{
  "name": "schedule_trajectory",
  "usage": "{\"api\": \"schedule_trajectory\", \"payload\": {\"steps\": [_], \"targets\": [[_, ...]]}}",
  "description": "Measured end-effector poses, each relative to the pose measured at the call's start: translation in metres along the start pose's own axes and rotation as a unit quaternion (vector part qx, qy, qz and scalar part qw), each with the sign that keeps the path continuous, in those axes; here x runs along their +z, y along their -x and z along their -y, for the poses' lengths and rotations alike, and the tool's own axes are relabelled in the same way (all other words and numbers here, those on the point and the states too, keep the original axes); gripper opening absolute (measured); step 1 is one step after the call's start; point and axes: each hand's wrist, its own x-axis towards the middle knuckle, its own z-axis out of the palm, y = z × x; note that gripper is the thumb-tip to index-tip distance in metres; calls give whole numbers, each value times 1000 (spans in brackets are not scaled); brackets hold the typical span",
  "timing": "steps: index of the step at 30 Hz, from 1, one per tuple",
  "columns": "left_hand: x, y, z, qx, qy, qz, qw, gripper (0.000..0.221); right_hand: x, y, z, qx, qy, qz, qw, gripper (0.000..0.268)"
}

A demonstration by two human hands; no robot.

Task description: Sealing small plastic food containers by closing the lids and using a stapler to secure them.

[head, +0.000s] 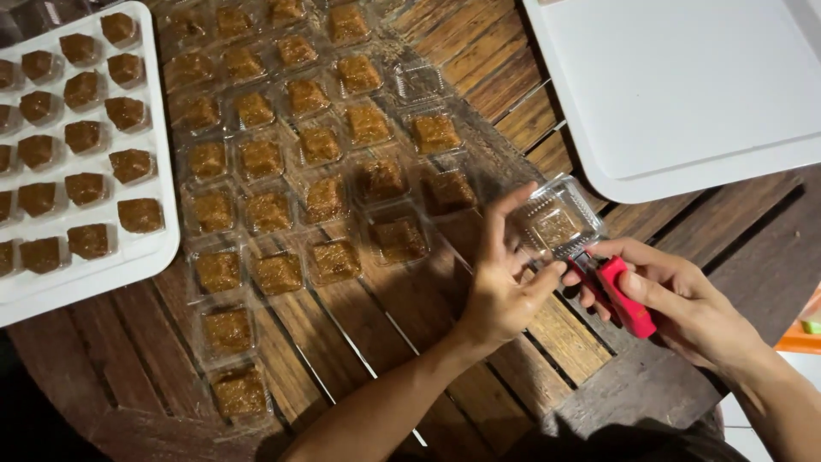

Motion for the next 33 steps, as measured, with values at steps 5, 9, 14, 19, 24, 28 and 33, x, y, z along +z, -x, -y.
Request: {"api": "schedule_trajectory", "payload": {"steps": [5, 9, 14, 19, 24, 28, 33], "targets": [[4, 1, 0, 36, -65, 13, 997, 76, 4, -2, -2, -13, 21, 7, 1000, 51], [5, 2, 0, 23, -96, 0, 995, 76, 11, -3, -2, -30, 10, -6, 999, 41], [4, 3, 0, 31, -137, 2, 990, 74, 13, -3, -7, -47, 0, 4, 999, 35], [4, 1, -1, 27, -124, 2, 992, 73, 12, -4, -8, -54, -10, 10, 998, 31], [5, 2, 2, 26, -117, -8, 993, 74, 14, -4, -5, -44, -8, 0, 999, 35], [3, 2, 3, 34, -133, -6, 991, 76, 16, -4, -3, -39, 2, -17, 999, 36], [4, 0, -1, 48, -146, -1, 988, 73, 14, -6, -5, -50, 4, -4, 999, 32]]}}
